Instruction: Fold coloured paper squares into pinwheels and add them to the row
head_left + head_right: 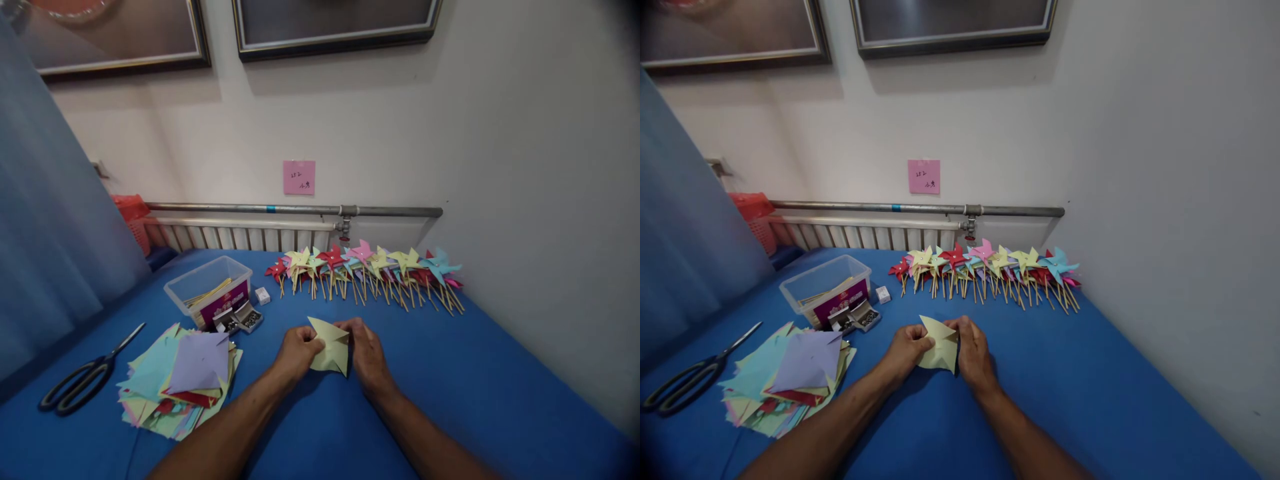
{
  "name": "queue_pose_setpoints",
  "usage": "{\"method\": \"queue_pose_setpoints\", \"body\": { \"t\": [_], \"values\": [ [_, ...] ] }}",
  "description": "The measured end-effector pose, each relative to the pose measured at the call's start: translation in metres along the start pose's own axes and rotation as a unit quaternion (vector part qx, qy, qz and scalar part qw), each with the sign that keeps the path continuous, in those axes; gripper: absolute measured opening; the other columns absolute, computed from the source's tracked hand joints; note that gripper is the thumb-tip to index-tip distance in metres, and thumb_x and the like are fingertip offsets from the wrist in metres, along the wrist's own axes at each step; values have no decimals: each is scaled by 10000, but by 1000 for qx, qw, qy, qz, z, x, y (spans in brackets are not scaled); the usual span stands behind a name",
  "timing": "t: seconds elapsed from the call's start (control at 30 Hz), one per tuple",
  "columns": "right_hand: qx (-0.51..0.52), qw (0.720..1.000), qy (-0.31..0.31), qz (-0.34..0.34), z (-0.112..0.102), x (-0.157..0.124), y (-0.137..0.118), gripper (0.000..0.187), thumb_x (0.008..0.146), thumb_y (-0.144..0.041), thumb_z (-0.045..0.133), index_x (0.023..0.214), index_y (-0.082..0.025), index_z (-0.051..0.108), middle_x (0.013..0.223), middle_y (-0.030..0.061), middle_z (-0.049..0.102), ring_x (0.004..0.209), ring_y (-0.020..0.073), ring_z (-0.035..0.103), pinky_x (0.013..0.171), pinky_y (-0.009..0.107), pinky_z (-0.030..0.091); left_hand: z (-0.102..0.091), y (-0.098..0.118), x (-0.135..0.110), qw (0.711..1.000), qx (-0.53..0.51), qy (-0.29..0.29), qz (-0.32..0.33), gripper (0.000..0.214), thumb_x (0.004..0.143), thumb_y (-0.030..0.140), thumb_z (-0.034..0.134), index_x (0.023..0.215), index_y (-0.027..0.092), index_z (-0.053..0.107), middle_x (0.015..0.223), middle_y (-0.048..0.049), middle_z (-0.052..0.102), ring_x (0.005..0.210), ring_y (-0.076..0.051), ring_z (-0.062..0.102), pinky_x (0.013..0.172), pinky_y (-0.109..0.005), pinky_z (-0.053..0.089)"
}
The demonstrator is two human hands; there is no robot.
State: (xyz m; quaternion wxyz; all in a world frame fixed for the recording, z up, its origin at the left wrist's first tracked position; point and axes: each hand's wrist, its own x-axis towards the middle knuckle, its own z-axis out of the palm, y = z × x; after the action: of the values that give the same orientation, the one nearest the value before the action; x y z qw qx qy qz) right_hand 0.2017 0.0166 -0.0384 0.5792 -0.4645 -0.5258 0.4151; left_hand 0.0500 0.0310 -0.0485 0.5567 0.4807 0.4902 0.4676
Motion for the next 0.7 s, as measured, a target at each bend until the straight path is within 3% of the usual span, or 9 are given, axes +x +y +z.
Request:
{"method": "queue_pose_setpoints", "body": {
  "t": [0.1, 0.23, 0.37, 0.53, 0.7],
  "values": [
    [32, 999, -13, 22, 0, 5, 5, 491, 875, -669, 493, 720, -222, 622, 781, 43, 701, 711, 202, 612, 666, 305, 480, 0, 2, -2, 1000, -3, -10, -3, 189, 596, 260, 657, 563, 191, 484, 482, 46, 496, 423, -77, 386, 448, -220, 281],
    [36, 998, -12, 45, 3, 7, 9, 401, 730, -575, 731, 900, -220, 657, 889, 38, 704, 770, 201, 612, 703, 311, 482, 0, 5, -4, 1000, -3, -15, -3, 191, 599, 261, 669, 564, 188, 495, 475, 49, 482, 423, -76, 376, 446, -221, 270],
    [85, 995, -8, 56, 7, 6, 11, 526, 656, -522, 806, 1049, -224, 624, 1068, 76, 692, 944, 226, 635, 823, 347, 493, -1, 8, -4, 1000, -12, -15, -14, 188, 597, 250, 684, 575, 184, 509, 480, 46, 492, 428, -80, 384, 448, -223, 275],
    [166, 977, -59, 119, 12, 1, 14, 696, 641, -489, 840, 1211, -231, 536, 1051, 67, 687, 797, 205, 668, 718, 335, 511, -2, 17, -8, 998, -49, 2, -33, 176, 579, 225, 691, 563, 174, 523, 475, 42, 508, 422, -76, 393, 447, -214, 272],
    [220, 964, -40, 142, 15, -1, 15, 991, 606, -413, 882, 1409, -229, 332, 1016, 47, 688, 784, 203, 682, 741, 337, 516, -2, 21, -10, 996, -75, -7, -38, 116, 558, 204, 654, 575, 166, 546, 497, 31, 541, 436, -80, 423, 460, -211, 291]
  ]
}}
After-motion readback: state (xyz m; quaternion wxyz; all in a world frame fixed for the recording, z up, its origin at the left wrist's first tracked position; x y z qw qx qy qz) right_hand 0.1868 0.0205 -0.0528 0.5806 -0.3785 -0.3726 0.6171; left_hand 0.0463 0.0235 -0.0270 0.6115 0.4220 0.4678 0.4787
